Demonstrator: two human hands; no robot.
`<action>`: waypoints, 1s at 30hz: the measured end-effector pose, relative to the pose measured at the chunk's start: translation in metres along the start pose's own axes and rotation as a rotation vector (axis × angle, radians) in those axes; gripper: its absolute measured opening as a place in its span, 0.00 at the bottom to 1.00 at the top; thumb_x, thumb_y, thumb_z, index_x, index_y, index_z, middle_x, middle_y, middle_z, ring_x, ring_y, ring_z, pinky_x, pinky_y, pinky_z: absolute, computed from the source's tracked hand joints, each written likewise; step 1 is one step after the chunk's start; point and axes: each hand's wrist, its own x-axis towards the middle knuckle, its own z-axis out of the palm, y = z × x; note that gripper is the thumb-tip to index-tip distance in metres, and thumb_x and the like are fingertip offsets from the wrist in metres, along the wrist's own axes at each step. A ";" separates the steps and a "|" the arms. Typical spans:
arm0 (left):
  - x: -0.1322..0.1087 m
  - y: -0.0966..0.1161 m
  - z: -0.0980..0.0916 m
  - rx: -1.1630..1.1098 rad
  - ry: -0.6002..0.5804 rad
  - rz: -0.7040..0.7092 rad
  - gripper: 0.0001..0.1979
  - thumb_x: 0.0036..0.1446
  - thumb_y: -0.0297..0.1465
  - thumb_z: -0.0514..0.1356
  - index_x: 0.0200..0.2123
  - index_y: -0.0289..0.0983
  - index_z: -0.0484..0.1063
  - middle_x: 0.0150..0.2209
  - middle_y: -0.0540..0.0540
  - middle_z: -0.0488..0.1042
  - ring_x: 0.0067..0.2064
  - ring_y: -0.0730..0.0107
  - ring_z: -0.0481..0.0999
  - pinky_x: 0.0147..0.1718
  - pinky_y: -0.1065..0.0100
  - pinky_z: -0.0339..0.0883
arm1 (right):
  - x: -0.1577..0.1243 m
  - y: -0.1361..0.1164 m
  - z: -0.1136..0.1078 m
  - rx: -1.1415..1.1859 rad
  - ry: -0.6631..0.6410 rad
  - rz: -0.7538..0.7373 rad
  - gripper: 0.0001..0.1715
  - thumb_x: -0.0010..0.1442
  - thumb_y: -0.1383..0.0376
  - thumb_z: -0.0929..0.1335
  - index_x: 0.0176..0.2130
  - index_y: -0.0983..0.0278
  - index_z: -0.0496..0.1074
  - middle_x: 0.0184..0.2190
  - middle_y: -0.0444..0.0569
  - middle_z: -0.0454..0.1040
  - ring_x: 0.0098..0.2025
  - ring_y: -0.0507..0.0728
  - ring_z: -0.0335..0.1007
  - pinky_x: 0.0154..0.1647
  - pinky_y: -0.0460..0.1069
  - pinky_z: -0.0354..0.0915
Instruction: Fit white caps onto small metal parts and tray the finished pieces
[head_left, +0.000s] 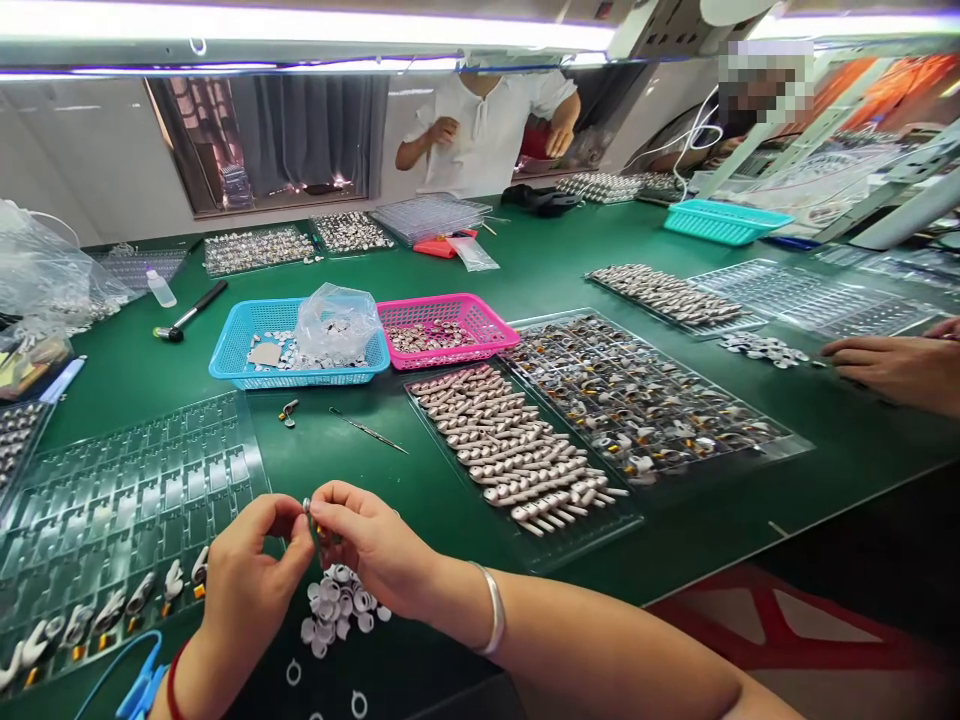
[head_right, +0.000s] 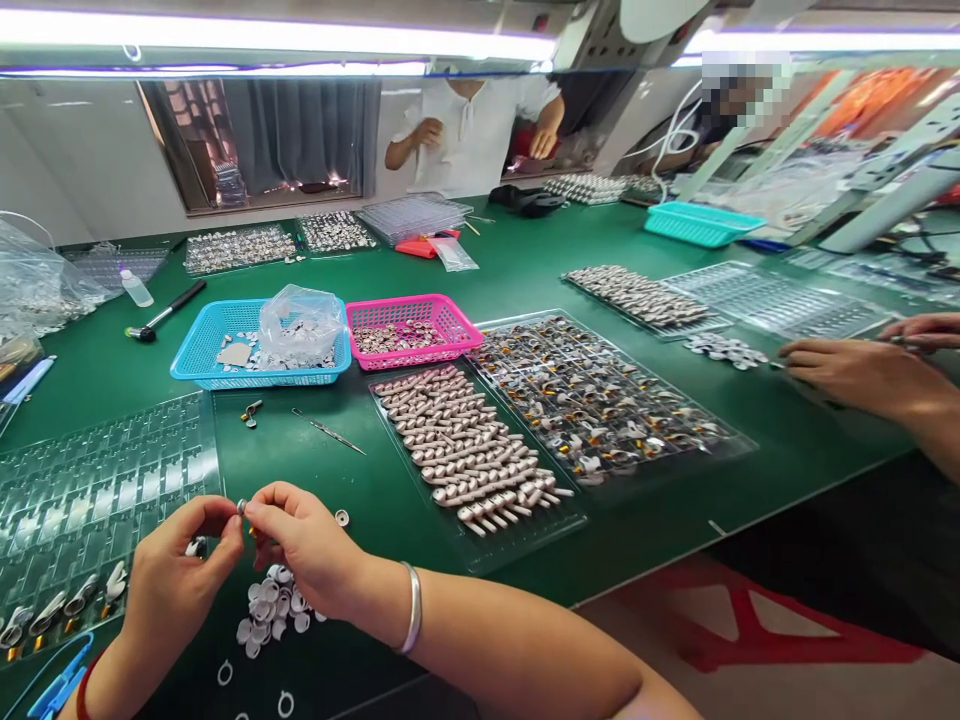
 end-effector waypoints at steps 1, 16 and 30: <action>0.000 -0.001 0.000 -0.008 -0.001 0.005 0.06 0.54 0.31 0.58 0.27 0.39 0.73 0.22 0.53 0.77 0.23 0.73 0.77 0.25 0.74 0.71 | 0.001 0.000 -0.001 0.009 -0.007 0.010 0.25 0.41 0.52 0.78 0.27 0.65 0.67 0.21 0.38 0.66 0.23 0.47 0.60 0.27 0.45 0.58; 0.002 -0.003 -0.004 -0.058 -0.053 -0.087 0.07 0.54 0.34 0.57 0.27 0.39 0.72 0.23 0.51 0.76 0.24 0.70 0.77 0.24 0.72 0.71 | 0.003 -0.010 -0.006 0.024 -0.087 0.135 0.21 0.42 0.56 0.78 0.27 0.66 0.69 0.19 0.37 0.66 0.20 0.46 0.60 0.26 0.46 0.58; -0.032 0.013 -0.104 0.274 -0.769 0.073 0.10 0.54 0.32 0.59 0.21 0.43 0.67 0.20 0.56 0.71 0.19 0.74 0.71 0.19 0.74 0.60 | 0.008 -0.040 -0.024 0.148 0.060 -0.184 0.13 0.45 0.63 0.76 0.29 0.64 0.70 0.33 0.43 0.75 0.34 0.51 0.73 0.36 0.47 0.70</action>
